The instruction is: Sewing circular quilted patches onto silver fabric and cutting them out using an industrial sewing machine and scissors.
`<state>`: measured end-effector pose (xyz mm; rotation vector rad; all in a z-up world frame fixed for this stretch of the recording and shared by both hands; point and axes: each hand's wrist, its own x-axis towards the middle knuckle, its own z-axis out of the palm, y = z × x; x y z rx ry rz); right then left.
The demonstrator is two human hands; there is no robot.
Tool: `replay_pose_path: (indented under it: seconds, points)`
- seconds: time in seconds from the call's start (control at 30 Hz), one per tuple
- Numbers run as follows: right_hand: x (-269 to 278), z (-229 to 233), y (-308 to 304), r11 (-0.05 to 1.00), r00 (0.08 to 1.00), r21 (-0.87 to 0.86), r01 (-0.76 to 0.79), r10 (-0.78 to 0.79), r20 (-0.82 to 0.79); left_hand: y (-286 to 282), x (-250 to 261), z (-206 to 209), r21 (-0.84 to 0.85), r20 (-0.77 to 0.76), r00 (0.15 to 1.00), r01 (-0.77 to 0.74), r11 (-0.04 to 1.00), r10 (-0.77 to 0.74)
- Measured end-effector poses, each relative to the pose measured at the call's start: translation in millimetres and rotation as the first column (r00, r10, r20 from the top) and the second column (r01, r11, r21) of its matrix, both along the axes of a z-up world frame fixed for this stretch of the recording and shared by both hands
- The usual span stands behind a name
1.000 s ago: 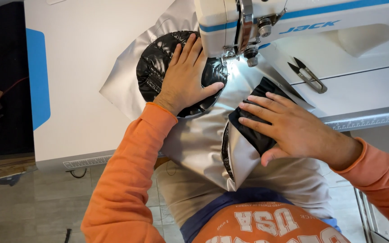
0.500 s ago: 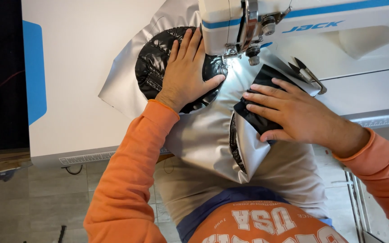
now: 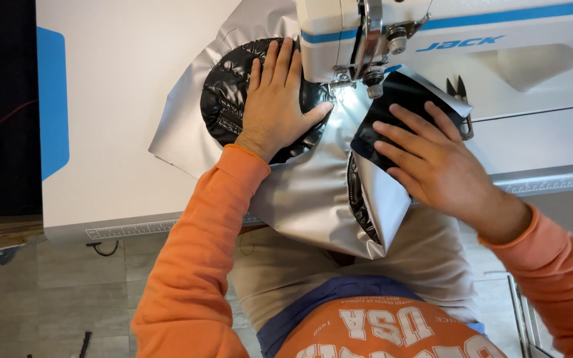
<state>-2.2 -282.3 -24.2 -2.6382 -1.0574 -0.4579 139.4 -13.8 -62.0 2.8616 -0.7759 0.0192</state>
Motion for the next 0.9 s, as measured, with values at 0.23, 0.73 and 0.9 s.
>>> replay_pose_path:
  seconds: [0.23, 0.73, 0.9]
  points:
    - [-51.2, -1.9, 21.6, 0.959, 0.995, 0.277, 0.056, -0.031, -0.095, 4.9, 9.7, 10.1, 0.088, -0.200, 0.979, 0.042, 0.995, -0.024]
    - [-24.7, -16.4, 1.8, 0.990, 0.992, -0.084, 0.114, -0.118, -0.042, 11.6, 2.3, 8.3, 0.022, -0.004, 0.953, 0.304, 0.952, -0.304]
    - [-9.4, -10.0, -10.4, 0.983, 0.994, -0.155, 0.097, -0.104, -0.039, 6.1, -4.3, 0.7, 0.012, 0.040, 0.982, 0.182, 0.983, -0.183]
